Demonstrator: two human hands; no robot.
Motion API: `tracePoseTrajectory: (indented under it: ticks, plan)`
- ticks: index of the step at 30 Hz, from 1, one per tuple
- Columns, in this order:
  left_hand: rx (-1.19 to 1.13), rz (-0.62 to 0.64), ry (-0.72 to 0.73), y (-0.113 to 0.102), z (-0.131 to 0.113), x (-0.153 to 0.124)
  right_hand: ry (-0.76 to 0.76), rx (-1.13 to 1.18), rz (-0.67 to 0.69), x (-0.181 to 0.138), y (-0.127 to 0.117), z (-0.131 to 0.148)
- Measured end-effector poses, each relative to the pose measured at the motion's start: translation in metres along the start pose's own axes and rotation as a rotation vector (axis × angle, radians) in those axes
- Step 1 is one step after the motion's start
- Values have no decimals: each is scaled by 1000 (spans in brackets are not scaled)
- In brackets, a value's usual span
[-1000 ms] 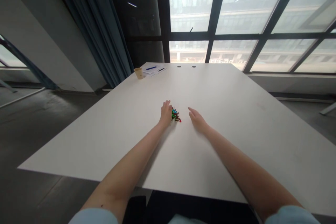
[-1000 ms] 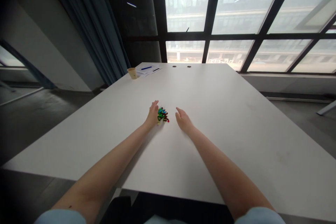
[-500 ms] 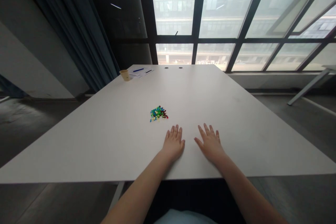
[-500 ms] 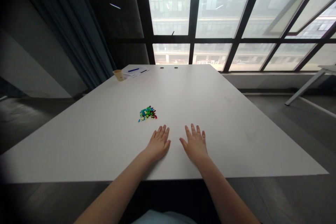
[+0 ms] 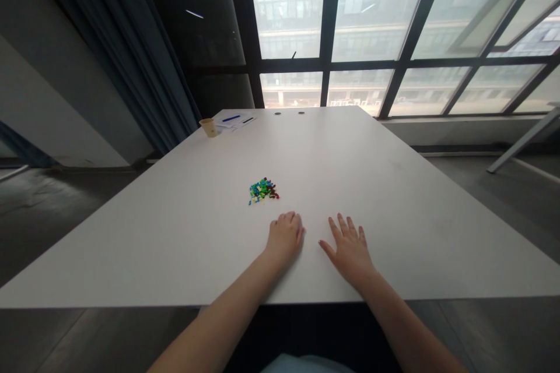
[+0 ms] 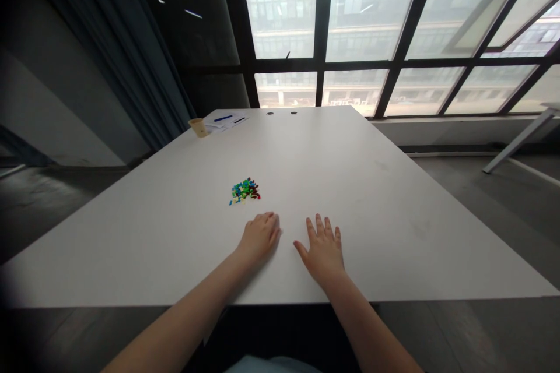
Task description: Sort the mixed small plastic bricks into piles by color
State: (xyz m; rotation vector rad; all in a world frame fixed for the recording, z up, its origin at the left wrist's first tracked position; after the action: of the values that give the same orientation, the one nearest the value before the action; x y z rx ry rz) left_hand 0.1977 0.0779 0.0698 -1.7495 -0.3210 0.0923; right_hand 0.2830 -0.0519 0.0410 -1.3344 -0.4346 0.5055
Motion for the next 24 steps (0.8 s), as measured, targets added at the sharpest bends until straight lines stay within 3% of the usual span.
tracePoseTrajectory:
  ticks: [5,9,14,18,24]
  plan:
    - [75,-120,-70,-39,72,42,-77,1,75,26,-21,6]
    - [20,-97,-16,-40,105,60,-114,12,86,61,-42,13]
    - [1,-111,13,-32,111,64,-162,76,50,96,-48,35]
    - [-8,-146,28,-26,111,66,-199,286,12,114,-39,51]
    - [-78,-212,49,-26,116,72,-268,545,-89,127,-29,45]
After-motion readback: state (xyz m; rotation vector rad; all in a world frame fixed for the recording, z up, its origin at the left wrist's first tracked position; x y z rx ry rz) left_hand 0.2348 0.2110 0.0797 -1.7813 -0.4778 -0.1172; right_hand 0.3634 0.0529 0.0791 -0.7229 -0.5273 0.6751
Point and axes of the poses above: each hand's wrist, its own x-axis towards the middle knuckle, its own y-axis out of the palm, z = x × y, the point moved 8 cm from there along x, towards the middle knuckle, and after that the axes turned 13 degrees about y, right-handed, at the moved point
